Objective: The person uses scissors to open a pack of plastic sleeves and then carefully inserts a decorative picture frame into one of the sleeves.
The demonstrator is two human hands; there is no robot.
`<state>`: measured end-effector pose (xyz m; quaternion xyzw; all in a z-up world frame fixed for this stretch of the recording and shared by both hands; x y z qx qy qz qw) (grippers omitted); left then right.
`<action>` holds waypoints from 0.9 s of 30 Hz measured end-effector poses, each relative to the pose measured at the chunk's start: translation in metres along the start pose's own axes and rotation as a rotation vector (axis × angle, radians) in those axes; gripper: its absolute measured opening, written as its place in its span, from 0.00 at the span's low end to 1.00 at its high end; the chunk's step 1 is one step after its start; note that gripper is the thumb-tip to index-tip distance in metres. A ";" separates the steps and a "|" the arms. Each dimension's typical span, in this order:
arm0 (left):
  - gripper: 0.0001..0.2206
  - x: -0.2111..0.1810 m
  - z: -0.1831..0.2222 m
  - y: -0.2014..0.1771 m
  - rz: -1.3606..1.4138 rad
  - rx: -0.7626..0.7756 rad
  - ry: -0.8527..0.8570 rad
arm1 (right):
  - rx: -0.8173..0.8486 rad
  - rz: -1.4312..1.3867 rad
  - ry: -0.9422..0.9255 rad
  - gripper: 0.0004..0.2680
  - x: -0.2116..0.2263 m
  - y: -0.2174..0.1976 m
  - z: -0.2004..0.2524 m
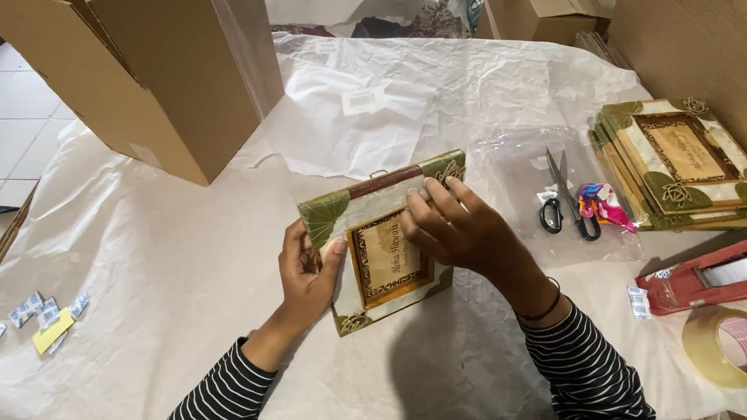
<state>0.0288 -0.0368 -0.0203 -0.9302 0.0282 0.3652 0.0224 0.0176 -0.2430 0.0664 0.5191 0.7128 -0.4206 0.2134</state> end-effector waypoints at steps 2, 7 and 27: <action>0.20 -0.003 -0.002 0.006 0.010 0.015 0.003 | -0.011 -0.043 0.028 0.01 0.008 0.022 0.012; 0.21 0.006 0.009 0.010 0.015 0.042 0.016 | -0.085 -0.018 0.017 0.02 0.001 0.017 0.018; 0.20 0.020 0.041 0.018 -0.010 0.033 0.065 | -0.307 -0.036 -0.027 0.03 0.041 -0.022 0.006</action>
Point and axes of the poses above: each hand's wrist, its own z-axis away from the middle knuckle, its own y-axis out of the palm, x = y × z, the point moved 4 cm from there along -z, towards the middle knuckle, and after that the axes turned 11 degrees about x, right-handed, at the moved point
